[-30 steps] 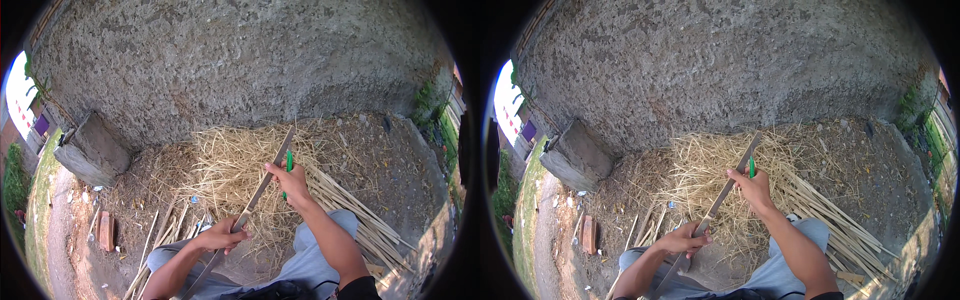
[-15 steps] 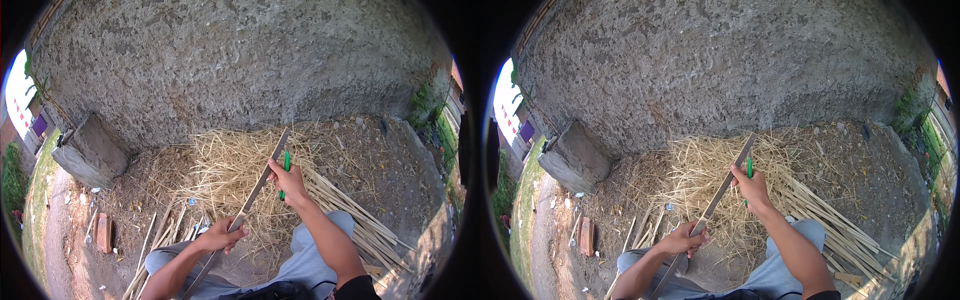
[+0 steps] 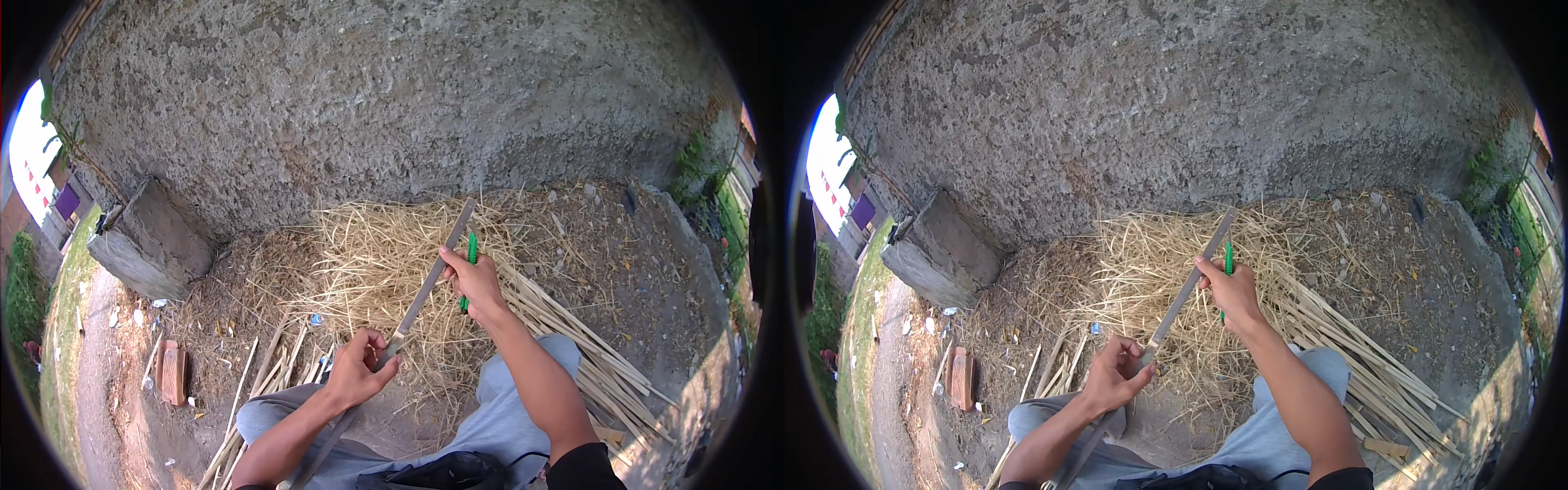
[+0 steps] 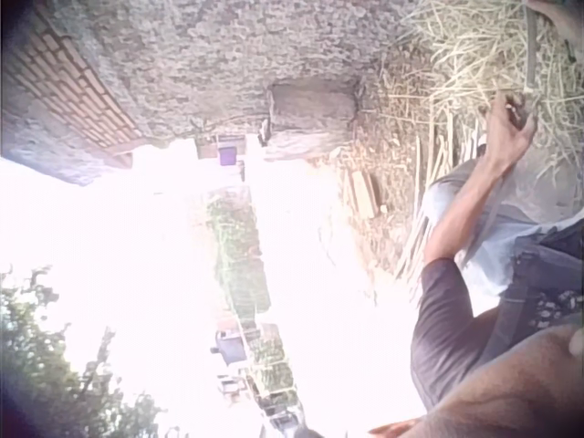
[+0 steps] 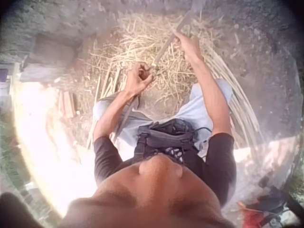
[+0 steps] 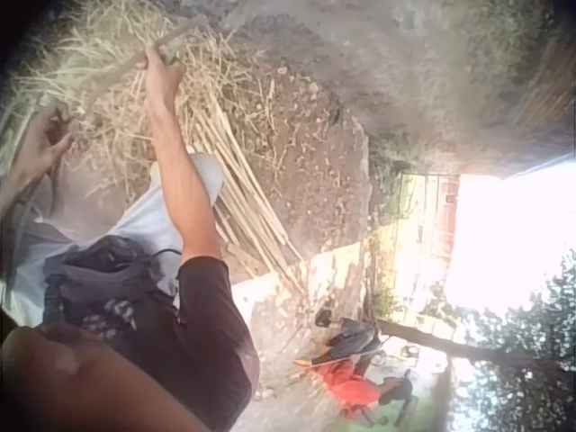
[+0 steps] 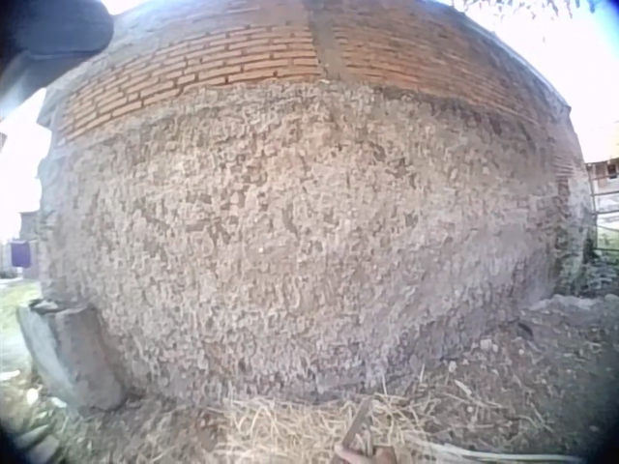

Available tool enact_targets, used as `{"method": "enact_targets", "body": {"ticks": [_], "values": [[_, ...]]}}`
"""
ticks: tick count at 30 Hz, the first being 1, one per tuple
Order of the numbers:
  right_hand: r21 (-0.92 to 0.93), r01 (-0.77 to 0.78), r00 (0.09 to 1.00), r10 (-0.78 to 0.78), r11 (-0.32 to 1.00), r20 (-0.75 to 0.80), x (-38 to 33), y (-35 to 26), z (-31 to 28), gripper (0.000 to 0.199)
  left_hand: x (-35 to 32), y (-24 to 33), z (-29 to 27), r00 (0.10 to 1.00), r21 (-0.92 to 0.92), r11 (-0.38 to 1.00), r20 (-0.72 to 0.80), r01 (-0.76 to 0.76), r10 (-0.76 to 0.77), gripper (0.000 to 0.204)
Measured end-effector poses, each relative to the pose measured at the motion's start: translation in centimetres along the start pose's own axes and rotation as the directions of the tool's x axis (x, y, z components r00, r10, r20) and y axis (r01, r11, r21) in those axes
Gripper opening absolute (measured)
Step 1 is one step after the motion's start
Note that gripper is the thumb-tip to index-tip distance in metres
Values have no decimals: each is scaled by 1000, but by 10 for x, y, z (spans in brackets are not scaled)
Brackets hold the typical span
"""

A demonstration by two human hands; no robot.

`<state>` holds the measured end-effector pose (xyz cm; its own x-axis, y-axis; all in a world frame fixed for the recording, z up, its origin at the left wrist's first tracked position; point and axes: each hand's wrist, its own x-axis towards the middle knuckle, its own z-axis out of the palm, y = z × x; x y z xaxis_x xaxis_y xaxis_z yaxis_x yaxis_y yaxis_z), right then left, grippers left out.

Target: The person holds a wooden strip and shaves it down with a utility knife, turning it over to slice away layers.

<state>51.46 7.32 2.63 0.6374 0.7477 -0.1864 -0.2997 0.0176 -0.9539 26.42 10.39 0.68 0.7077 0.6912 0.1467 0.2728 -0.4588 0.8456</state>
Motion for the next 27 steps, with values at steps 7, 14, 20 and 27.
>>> {"method": "enact_targets", "body": {"ticks": [7, 14, 20, 27], "values": [[-5, -43, 998, 44, 999, 42, 3, 3, -3, 26, 1, 1, 1, 997, 109, 991, -8, -76, 78, 34], [-22, -44, 996, 45, 999, 78, 3, 7, 0, 21, -1, 1, 0, 994, 139, 986, -46, -95, 102, 34], [9, -98, 989, 96, 995, 113, 2, 8, 1, 17, -3, 1, 2, 984, 224, 967, -98, -124, 149, 33], [55, -112, 991, 107, 992, 84, 2, 11, 3, 16, -4, -1, 5, 941, 398, 890, -151, -222, 303, 31]]}}
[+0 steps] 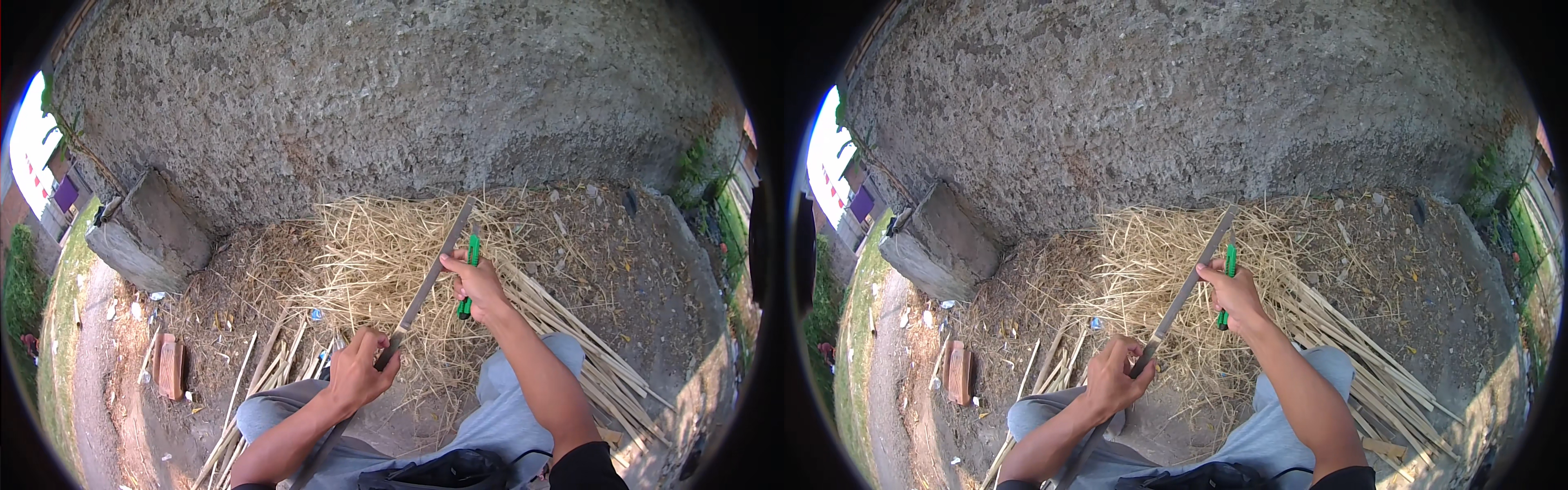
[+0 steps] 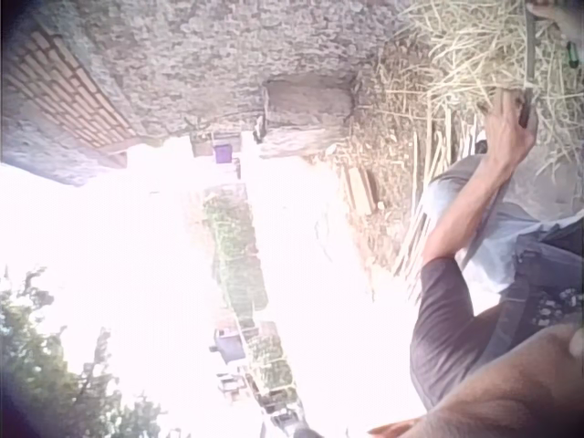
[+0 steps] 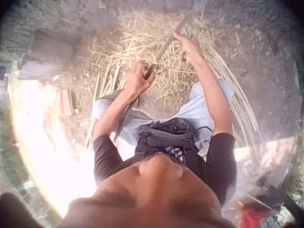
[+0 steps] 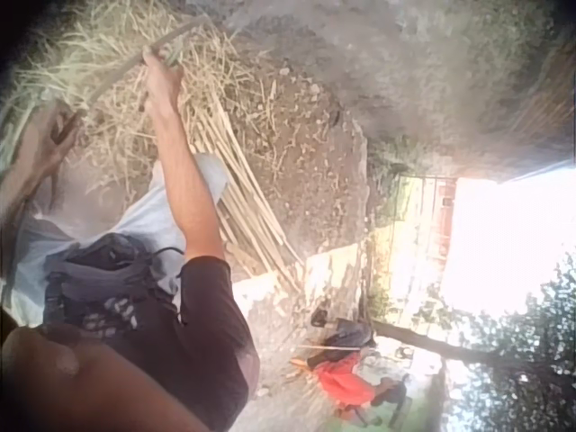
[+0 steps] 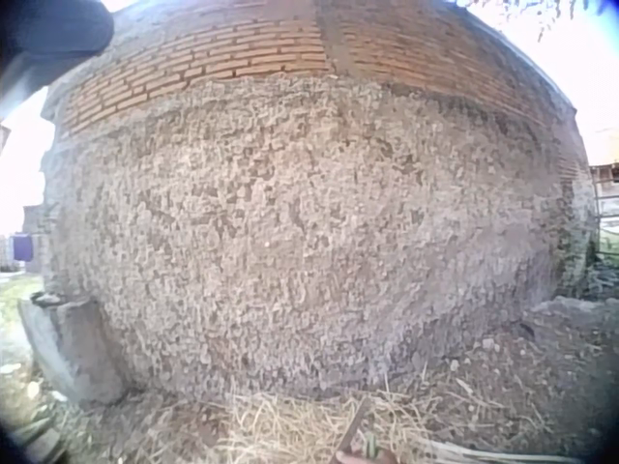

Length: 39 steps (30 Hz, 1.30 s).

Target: The person holds a wooden strip and shaves it down with a utility knife, turning it over to slice away layers.

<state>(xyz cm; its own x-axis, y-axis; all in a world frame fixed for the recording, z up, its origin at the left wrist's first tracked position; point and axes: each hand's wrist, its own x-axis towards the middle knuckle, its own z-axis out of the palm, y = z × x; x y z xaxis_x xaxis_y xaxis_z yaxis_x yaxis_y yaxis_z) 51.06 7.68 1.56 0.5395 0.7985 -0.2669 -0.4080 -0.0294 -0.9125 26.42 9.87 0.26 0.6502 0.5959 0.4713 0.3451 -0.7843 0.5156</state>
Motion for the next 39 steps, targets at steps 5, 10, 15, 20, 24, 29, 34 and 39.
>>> {"method": "enact_targets", "body": {"ticks": [5, 10, 15, 20, 24, 29, 34, 39], "values": [[-8, -8, 1000, 9, 1000, 10, 2, 2, 1, 15, -1, 2, -1, 1000, 62, 998, -9, -21, 21, 23], [13, 5, 1000, -5, 1000, 6, 0, 0, 3, 17, -1, -4, 1, 998, -40, 998, -38, -58, 56, 20], [54, 67, 998, -66, 996, -9, -3, -5, 5, 21, 1, -12, -4, 894, -369, 826, 311, 426, -323, 16], [-142, 73, 996, -80, 987, -47, 3, 1, -1, 25, 17, -6, -13, 693, -626, 298, 634, 721, -343, 17], [-169, 181, 981, -190, 969, -36, 4, 6, 1, 26, 13, -14, -4, 643, -609, 207, 728, 766, -236, 18], [-291, 272, 960, -281, 917, 13, 9, 10, -3, 20, 17, -4, -11, 515, -542, -89, 830, 835, -215, 29], [-668, 422, 896, -392, 612, 207, -7, 6, -2, 14, 16, -15, -7, 451, -504, -178, 851, 845, -270, 30], [-897, 442, 840, -345, -9, 418, -30, 23, 3, 12, 17, -12, -4, 433, -469, -69, 855, 881, -287, 34]]}}
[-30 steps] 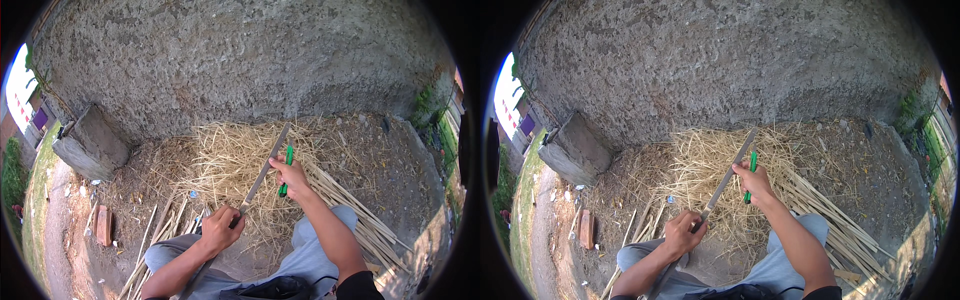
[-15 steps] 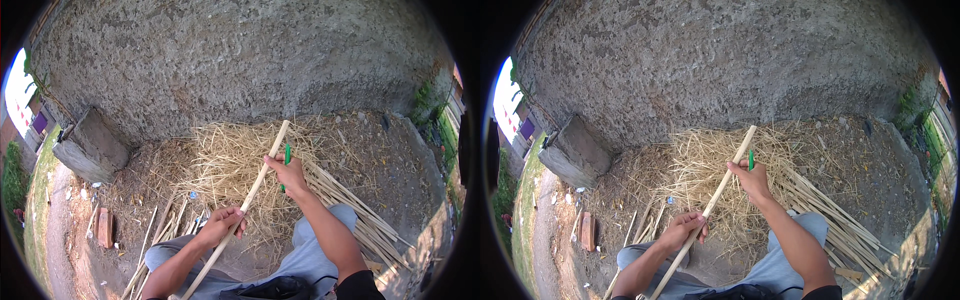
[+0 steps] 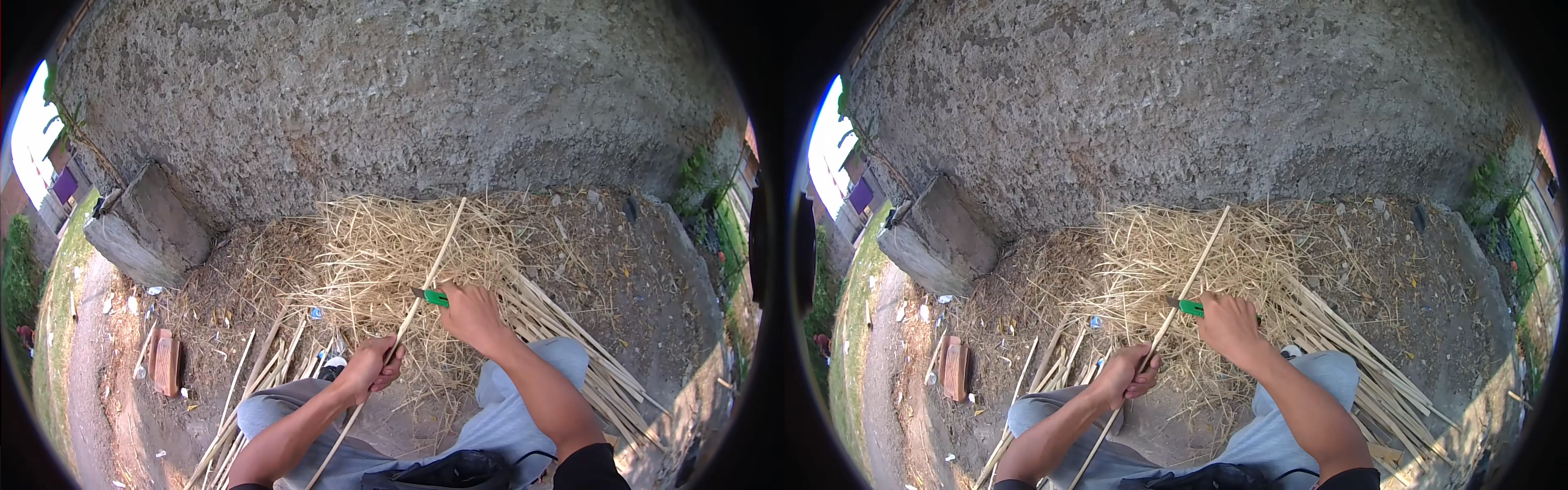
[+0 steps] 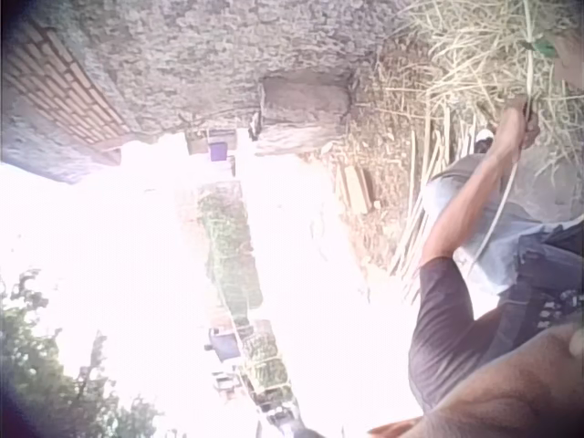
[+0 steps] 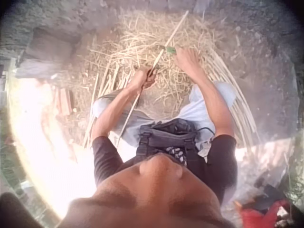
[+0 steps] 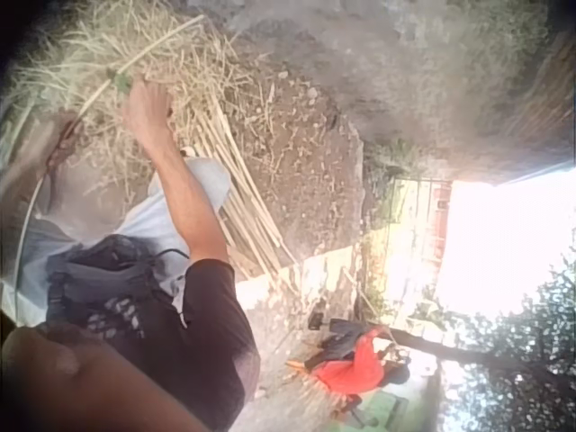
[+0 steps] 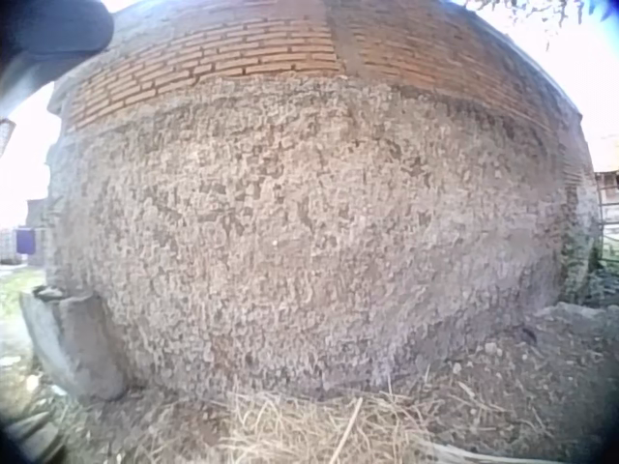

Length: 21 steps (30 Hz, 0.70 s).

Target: The person holds a wooden strip and shaves it down with a utility knife, turning it over to slice away layers.

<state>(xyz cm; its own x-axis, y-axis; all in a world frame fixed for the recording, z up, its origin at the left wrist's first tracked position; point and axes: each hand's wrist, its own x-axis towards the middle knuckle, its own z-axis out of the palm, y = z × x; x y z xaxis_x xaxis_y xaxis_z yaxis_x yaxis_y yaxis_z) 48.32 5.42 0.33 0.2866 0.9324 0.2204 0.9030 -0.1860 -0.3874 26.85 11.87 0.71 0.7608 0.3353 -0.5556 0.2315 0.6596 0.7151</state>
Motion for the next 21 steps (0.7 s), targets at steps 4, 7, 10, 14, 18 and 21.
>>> {"method": "enact_targets", "body": {"ticks": [4, 7, 10, 14, 18, 21], "values": [[-136, 8, 996, 4, 991, 86, 1, -2, 5, 16, 4, -13, 2, 941, 573, 793, -107, -206, 321, 36], [-52, 136, 985, -141, 989, -102, 5, 11, 23, 22, 6, -21, 6, 864, 818, 538, -109, -202, 491, 37], [-88, 69, 998, -68, 994, 14, 7, 2, 25, 24, 3, -18, 7, 850, 857, 504, -182, -109, 495, 37], [-64, -34, 993, 41, 997, 107, 12, -11, 16, 21, -6, -18, 12, 831, 886, 459, -204, -69, 518, 28], [-149, -98, 985, 117, 984, 125, 15, -6, 39, 20, -6, -31, 3, 835, 893, 435, -148, -118, 530, 18], [-169, -311, 948, 317, 935, 10, 34, 34, 37, 18, -15, -44, 8, 875, 905, 412, -109, -110, 472, 17]]}}
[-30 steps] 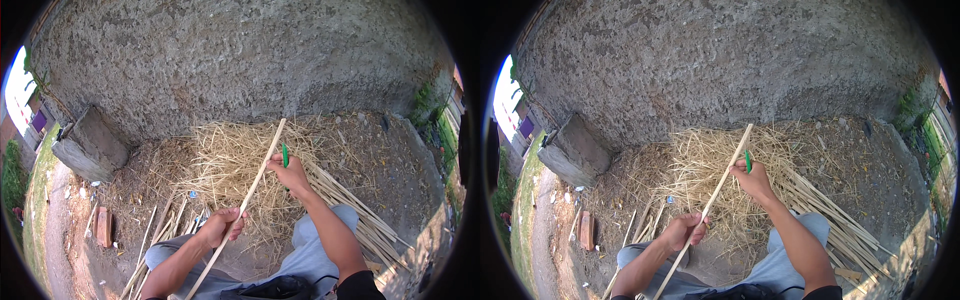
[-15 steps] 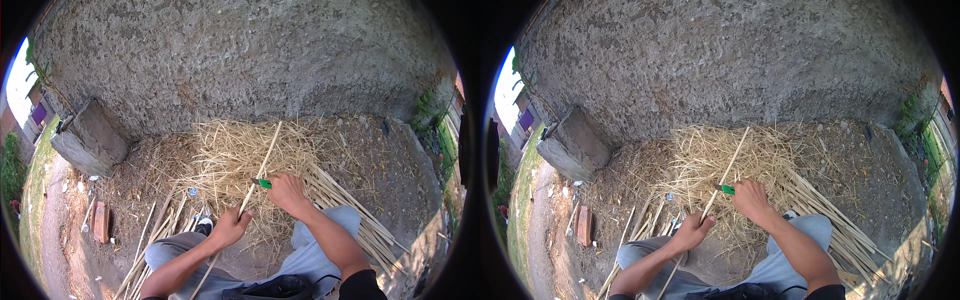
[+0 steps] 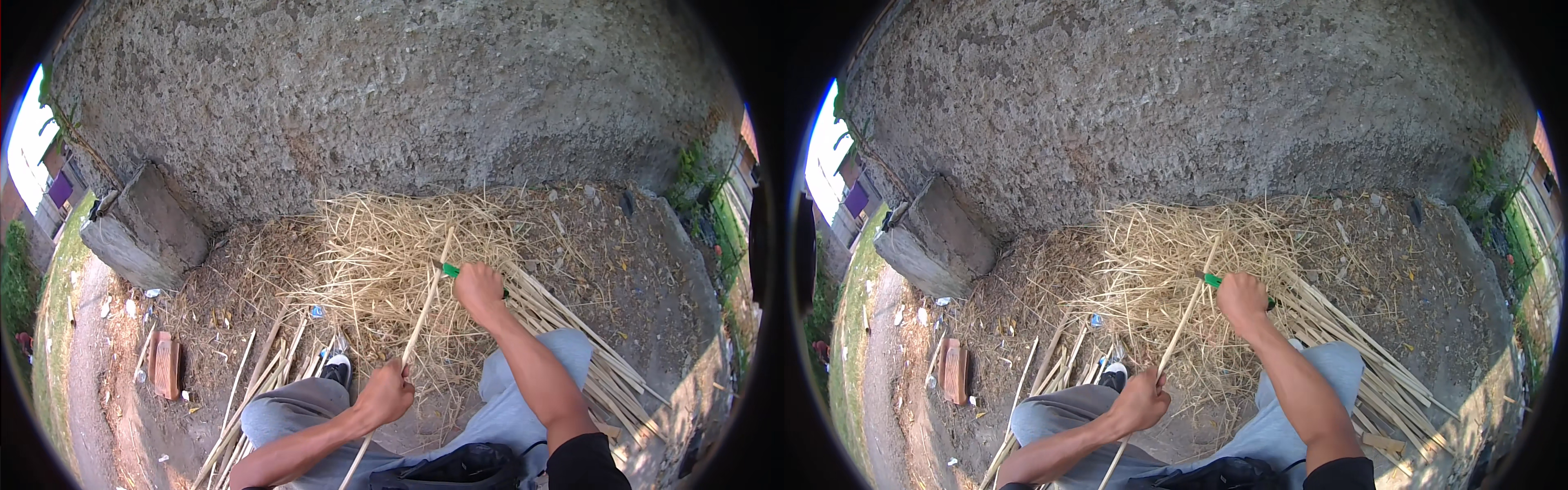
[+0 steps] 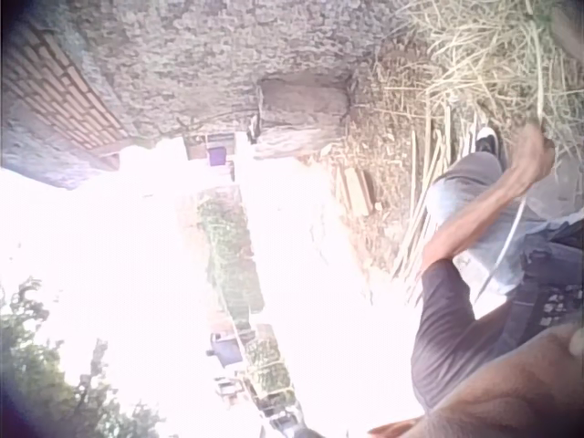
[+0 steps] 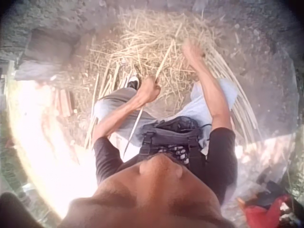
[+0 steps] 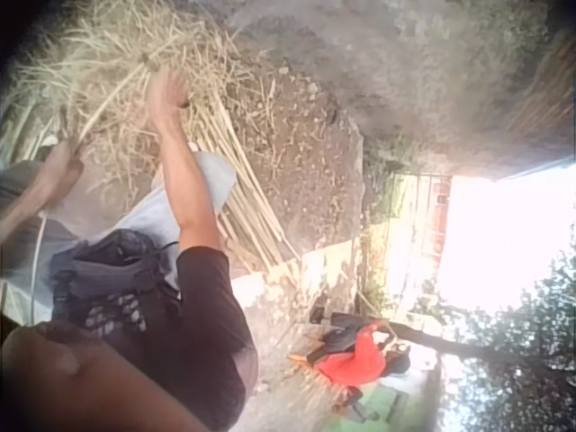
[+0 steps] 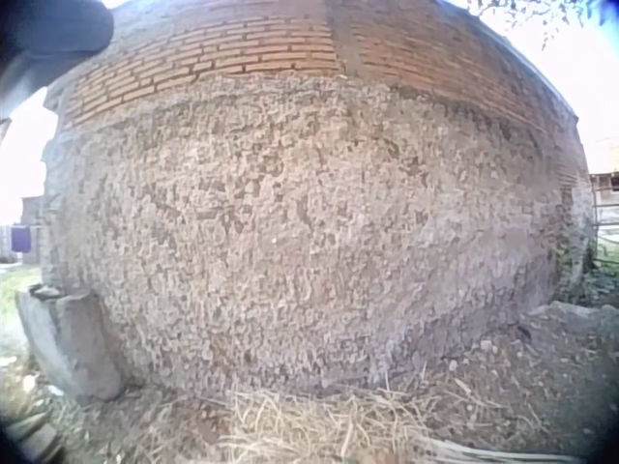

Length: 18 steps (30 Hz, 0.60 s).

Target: The person holds a wooden strip and shaves it down with a utility knife, turning it over to slice away layers.

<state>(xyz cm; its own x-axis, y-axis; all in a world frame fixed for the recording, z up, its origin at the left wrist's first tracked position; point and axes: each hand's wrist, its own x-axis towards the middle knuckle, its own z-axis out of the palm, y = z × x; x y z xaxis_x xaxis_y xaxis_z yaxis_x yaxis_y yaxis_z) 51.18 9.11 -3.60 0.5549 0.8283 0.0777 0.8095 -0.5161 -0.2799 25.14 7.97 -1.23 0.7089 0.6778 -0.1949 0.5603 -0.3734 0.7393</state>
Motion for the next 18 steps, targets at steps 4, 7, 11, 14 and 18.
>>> {"method": "enact_targets", "body": {"ticks": [4, 7, 11, 14, 18], "values": [[0, 4, 1000, -4, 1000, 20, 6, 12, -2, 19, -9, -7, -9, 995, 1, 1000, 95, 19, -19, 18], [-23, 27, 1000, -27, 999, -4, -6, 3, 3, 17, -6, -28, -9, 995, 56, 997, 84, 43, -47, 17], [66, 90, 990, -97, 994, 104, -29, -28, -19, 16, 1, -23, -13, 998, -86, 996, -54, 29, -34, 29], [79, 172, 972, -182, 982, 145, -45, -36, -14, 15, 0, -14, -21, 996, -134, 987, 5, 93, -93, 29], [135, 254, 938, -278, 958, 207, -62, -44, -10, 14, 7, -23, -15, 999, -11, 999, -6, 39, -39, 26]]}}
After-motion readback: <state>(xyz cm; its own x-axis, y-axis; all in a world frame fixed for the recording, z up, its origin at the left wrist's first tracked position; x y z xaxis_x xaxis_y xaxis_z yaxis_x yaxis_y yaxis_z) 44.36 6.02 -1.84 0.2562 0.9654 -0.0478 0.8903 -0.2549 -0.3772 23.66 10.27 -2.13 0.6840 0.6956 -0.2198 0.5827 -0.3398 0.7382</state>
